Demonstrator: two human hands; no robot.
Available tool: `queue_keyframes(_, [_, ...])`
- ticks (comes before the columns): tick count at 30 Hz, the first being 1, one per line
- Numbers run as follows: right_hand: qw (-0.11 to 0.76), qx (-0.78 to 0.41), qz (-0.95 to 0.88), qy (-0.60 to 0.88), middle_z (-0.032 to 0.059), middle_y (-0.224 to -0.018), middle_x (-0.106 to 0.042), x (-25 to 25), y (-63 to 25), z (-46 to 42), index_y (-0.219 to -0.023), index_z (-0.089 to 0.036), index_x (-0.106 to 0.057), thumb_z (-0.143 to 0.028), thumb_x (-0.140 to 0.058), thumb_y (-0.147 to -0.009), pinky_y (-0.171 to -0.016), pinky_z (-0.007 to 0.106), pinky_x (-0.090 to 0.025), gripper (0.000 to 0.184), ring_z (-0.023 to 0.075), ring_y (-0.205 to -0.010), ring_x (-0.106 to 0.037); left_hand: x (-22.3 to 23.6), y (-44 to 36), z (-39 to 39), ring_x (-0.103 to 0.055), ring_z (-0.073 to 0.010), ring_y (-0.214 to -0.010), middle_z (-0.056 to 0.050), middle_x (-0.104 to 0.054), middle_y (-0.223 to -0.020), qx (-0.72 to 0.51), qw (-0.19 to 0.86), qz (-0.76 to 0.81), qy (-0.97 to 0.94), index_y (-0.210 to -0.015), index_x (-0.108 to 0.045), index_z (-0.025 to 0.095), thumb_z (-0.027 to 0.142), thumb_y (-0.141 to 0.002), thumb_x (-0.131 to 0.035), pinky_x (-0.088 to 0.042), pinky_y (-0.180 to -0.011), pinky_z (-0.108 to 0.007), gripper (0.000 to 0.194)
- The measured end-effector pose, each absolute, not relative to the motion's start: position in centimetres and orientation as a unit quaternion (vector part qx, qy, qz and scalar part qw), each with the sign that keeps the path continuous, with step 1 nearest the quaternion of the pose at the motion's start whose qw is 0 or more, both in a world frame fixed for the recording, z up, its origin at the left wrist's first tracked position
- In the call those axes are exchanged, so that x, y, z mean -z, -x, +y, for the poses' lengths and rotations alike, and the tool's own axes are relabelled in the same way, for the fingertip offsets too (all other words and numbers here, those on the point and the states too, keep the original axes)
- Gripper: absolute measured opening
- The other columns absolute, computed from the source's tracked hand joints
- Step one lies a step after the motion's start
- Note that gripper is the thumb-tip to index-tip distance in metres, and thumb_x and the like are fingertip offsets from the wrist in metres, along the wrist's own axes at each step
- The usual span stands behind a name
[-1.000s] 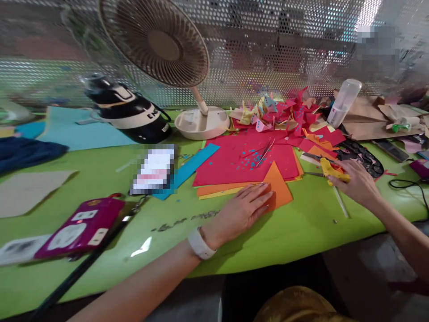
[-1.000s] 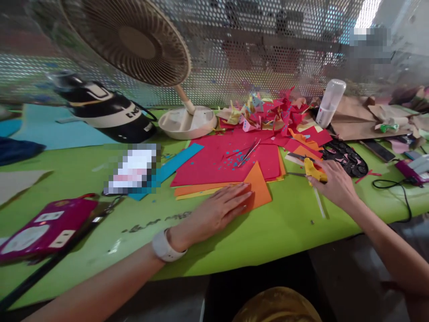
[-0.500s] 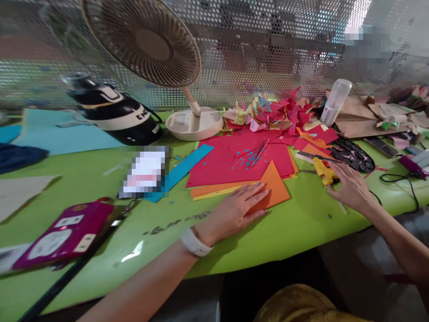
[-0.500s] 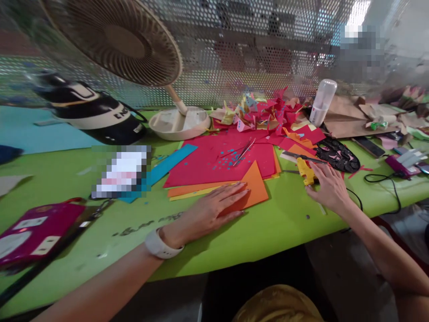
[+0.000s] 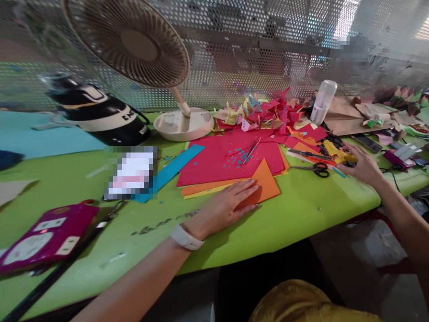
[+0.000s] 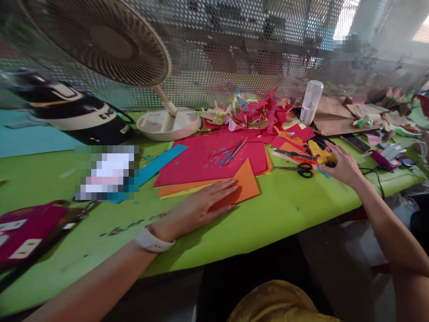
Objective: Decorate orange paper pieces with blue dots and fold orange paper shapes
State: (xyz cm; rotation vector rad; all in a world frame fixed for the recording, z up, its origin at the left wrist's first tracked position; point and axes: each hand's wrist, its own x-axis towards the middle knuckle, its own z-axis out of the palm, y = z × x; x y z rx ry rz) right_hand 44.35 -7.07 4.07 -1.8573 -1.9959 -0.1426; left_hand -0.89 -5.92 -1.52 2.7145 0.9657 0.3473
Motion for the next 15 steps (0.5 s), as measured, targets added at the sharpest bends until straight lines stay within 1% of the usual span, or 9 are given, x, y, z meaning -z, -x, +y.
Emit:
queue_keyframes(3, [0.193, 0.043, -0.689, 0.698, 0.017, -0.137, -0.06, -4.3, -46.8, -5.9, -0.149, -0.015, -0.043, -0.042, -0.069, -0.081, -0.102, 0.038, -0.043, 0.078, 0.0292, -0.119, -0.06, 1.5, 0.9, -5.9, -0.046, -0.026, -0.141, -0.012, -0.046, -0.154, -0.122, 0.121, 0.332, -0.928, -0.145, -0.051, 0.017, 0.06, -0.1, -0.036, -0.039, -0.117, -0.045, 0.064])
queue_keyframes(6, [0.183, 0.022, -0.663, 0.726, 0.0175, -0.133, -0.062, -3.9, -48.1, -5.2, -0.149, -0.012, -0.043, -0.038, -0.07, -0.08, -0.098, 0.036, -0.043, 0.078, 0.0279, -0.114, -0.062, 1.5, 1.0, -5.9, -0.047, -0.0265, -0.14, -0.013, -0.048, -0.152, -0.131, 0.122, 0.331, -0.927, -0.143, -0.053, 0.016, 0.059, -0.1, -0.037, -0.04, -0.116, -0.046, 0.063])
queue_keyframes(10, [0.137, 0.026, -0.658, 0.74, 0.0192, -0.139, -0.058, -3.0, -48.6, -5.2, -0.148, -0.013, -0.044, -0.039, -0.068, -0.081, -0.101, 0.034, -0.041, 0.076, 0.0291, -0.123, -0.058, 1.7, 1.2, -5.8, -0.051, -0.0258, -0.137, -0.013, -0.052, -0.149, -0.15, 0.116, 0.326, -0.926, -0.141, -0.055, 0.016, 0.056, -0.1, -0.041, -0.044, -0.113, -0.045, 0.058])
queue_keyframes(12, [0.107, 0.042, -0.675, 0.729, 0.0195, -0.14, -0.057, -2.7, -48.8, -5.4, -0.145, -0.014, -0.048, -0.042, -0.066, -0.082, -0.104, 0.036, -0.04, 0.072, 0.0301, -0.126, -0.056, 1.7, 1.2, -5.8, -0.053, -0.0255, -0.135, -0.013, -0.054, -0.147, -0.157, 0.112, 0.324, -0.926, -0.14, -0.056, 0.016, 0.055, -0.099, -0.043, -0.045, -0.112, -0.043, 0.057])
queue_keyframes(15, [0.074, 0.112, -0.706, 0.695, 0.0193, -0.137, -0.06, -2.5, -49.0, -5.2, -0.135, -0.014, -0.059, -0.046, -0.062, -0.083, -0.111, 0.047, -0.034, 0.061, 0.034, -0.128, -0.054, 1.5, 1.1, -5.8, -0.055, -0.0257, -0.133, -0.013, -0.057, -0.145, -0.164, 0.104, 0.313, -0.93, -0.136, -0.06, 0.017, 0.054, -0.099, -0.044, -0.046, -0.111, -0.043, 0.054])
